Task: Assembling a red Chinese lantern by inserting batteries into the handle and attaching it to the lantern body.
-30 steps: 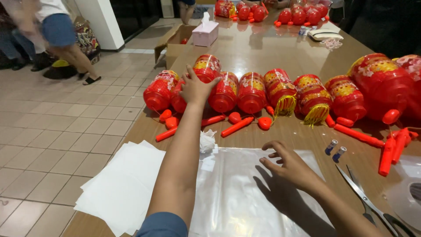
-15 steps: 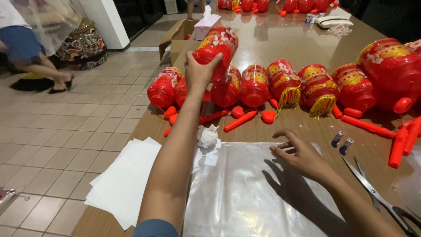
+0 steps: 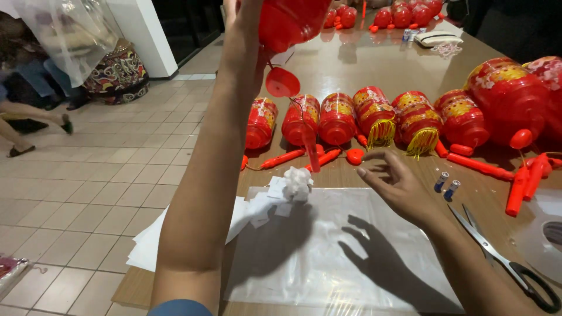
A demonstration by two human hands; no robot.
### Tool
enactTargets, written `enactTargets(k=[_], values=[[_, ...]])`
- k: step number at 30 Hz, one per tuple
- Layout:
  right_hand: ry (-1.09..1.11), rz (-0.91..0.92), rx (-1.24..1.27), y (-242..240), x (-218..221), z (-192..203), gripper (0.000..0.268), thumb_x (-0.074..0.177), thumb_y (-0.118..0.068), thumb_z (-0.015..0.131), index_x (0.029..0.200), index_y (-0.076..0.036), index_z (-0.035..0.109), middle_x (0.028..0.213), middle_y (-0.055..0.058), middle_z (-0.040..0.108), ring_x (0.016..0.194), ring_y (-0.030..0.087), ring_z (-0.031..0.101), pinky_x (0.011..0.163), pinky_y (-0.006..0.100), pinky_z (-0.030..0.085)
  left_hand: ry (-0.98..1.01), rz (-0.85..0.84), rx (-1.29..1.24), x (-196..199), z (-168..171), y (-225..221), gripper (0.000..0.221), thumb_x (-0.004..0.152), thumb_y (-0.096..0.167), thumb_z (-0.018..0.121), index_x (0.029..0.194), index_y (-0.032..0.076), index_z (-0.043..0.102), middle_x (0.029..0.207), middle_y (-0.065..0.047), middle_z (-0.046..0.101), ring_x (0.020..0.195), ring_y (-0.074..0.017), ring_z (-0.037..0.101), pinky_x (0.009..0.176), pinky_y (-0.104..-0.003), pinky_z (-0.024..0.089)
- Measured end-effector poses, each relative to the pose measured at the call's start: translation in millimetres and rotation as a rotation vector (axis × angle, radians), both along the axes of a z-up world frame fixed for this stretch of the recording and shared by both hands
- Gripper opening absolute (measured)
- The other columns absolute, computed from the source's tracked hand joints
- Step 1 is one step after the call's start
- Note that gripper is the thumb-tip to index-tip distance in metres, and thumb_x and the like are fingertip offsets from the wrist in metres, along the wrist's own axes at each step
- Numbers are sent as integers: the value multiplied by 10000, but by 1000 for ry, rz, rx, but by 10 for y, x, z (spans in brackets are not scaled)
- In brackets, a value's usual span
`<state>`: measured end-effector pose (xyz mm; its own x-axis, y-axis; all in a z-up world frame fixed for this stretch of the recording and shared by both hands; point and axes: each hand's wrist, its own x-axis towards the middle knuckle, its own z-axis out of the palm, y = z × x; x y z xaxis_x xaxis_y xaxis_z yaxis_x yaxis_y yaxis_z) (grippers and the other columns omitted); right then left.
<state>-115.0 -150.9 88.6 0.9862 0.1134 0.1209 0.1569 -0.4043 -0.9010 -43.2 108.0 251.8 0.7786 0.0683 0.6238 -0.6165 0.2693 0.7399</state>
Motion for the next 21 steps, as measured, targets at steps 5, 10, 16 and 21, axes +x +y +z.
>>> enactTargets(k=[5,10,16,21], values=[[-4,22,-55,238,-275,69,850,687,-594,612,1439,-273,381,1595,63,420,1376,339,502,1069,585,485,-122,-281,-112,-399,-65,-297,741,763,520,729,1331,115,480,1220,-178,629,1103,-353,649,785,-404,641],[-288,757,325,525,-418,-389,843,858,-34,766,1529,-113,261,1438,149,505,1389,277,518,1112,421,514,-99,-589,-319,-1002,-288,-597,734,849,575,688,1326,35,547,1240,-216,598,1121,-370,635,812,-437,630],[118,910,297,488,-590,-374,293,933,-173,688,1190,-33,674,1219,141,728,1181,225,679,1006,369,567,-77,-294,-491,-1239,-680,-451,539,866,574,671,1185,147,589,1140,-96,674,1058,-290,676,755,-421,633],[182,766,430,92,-184,-760,167,971,-93,650,1087,27,659,844,154,725,792,233,723,793,447,604,83,9,-338,-1109,-1102,-122,735,840,733,609,1272,148,504,1154,-108,606,1062,-263,615,1045,-570,515]])
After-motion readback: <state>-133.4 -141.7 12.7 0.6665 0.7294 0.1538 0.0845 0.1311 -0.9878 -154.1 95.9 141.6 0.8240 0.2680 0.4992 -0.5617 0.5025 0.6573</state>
